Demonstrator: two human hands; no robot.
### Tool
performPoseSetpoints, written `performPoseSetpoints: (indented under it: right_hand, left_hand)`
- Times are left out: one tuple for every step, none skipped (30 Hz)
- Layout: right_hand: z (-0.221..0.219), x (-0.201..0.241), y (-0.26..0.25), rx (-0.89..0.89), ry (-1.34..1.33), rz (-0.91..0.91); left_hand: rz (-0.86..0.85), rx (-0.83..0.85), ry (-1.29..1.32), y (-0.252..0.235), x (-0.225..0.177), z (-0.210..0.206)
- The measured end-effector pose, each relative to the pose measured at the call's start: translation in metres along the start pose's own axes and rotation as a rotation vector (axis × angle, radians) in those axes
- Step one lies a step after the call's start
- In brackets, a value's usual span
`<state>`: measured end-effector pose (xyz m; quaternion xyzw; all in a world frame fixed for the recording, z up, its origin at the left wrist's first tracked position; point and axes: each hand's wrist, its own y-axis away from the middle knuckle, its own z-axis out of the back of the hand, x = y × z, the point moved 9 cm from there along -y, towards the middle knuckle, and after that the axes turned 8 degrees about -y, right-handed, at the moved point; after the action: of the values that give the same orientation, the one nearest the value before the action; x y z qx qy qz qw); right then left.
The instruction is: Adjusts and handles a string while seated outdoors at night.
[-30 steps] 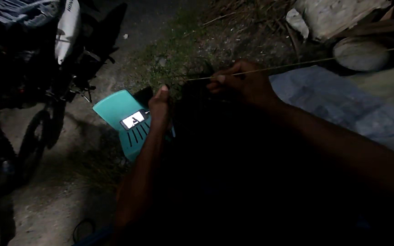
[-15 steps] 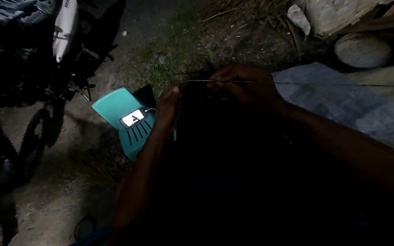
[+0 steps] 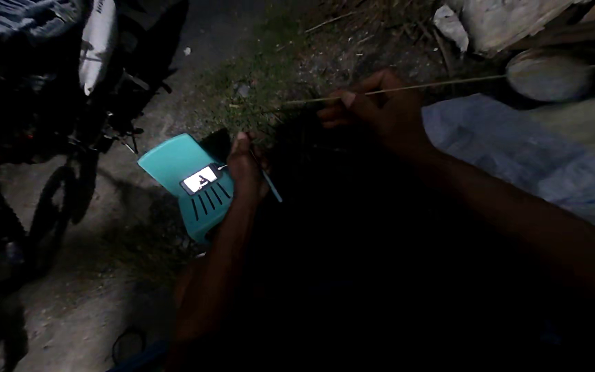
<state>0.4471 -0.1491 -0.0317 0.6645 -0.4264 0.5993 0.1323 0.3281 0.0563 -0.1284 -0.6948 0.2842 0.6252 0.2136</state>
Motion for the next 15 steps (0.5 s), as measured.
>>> performPoseSetpoints:
  right_hand:
    - [-0.001,-0.006,0.001,-0.025,-0.044,-0.051]
    - [-0.004,-0.012,0.003,-0.029,-0.070,-0.097]
    - [-0.007,-0.017,0.004,-0.019,-0.080,-0.123]
    - [-0.011,-0.020,0.006,0.004,-0.085,-0.130]
    - [-0.014,-0.021,0.007,0.029,-0.088,-0.127]
    - [-0.017,-0.022,0.007,0.048,-0.090,-0.112]
    - [-0.020,-0.022,0.007,0.067,-0.093,-0.095]
    - [-0.022,-0.022,0.007,0.087,-0.106,-0.075]
    - [-0.024,-0.023,0.008,0.111,-0.114,-0.059]
    - [-0.027,-0.024,0.009,0.136,-0.114,-0.056]
    - [-0.029,-0.025,0.010,0.149,-0.108,-0.057]
    - [-0.031,-0.025,0.011,0.155,-0.094,-0.066]
    - [-0.033,-0.025,0.012,0.157,-0.074,-0.072]
    - [-0.033,-0.024,0.013,0.160,-0.050,-0.072]
    - [-0.034,-0.023,0.013,0.167,-0.021,-0.061]
  left_hand:
    - [-0.114,-0.006,-0.029,0.003,-0.009,-0.002]
    - [-0.232,0.029,-0.092,0.011,-0.020,-0.008]
    - [-0.315,0.098,-0.144,0.021,-0.028,-0.017]
    - [-0.355,0.168,-0.134,0.029,-0.033,-0.026]
    - [-0.344,0.224,-0.071,0.032,-0.034,-0.032]
    - [-0.301,0.259,0.016,0.031,-0.034,-0.034]
    - [-0.258,0.288,0.092,0.029,-0.034,-0.035]
    - [-0.231,0.319,0.150,0.027,-0.034,-0.035]
    - [-0.213,0.346,0.185,0.027,-0.034,-0.036]
    - [-0.208,0.366,0.201,0.028,-0.034,-0.037]
    - [-0.217,0.377,0.201,0.030,-0.035,-0.040]
    - [-0.233,0.389,0.199,0.032,-0.035,-0.042]
    - [-0.246,0.395,0.185,0.034,-0.034,-0.044]
    - [-0.254,0.389,0.145,0.036,-0.033,-0.045]
    - [-0.264,0.376,0.079,0.038,-0.032,-0.045]
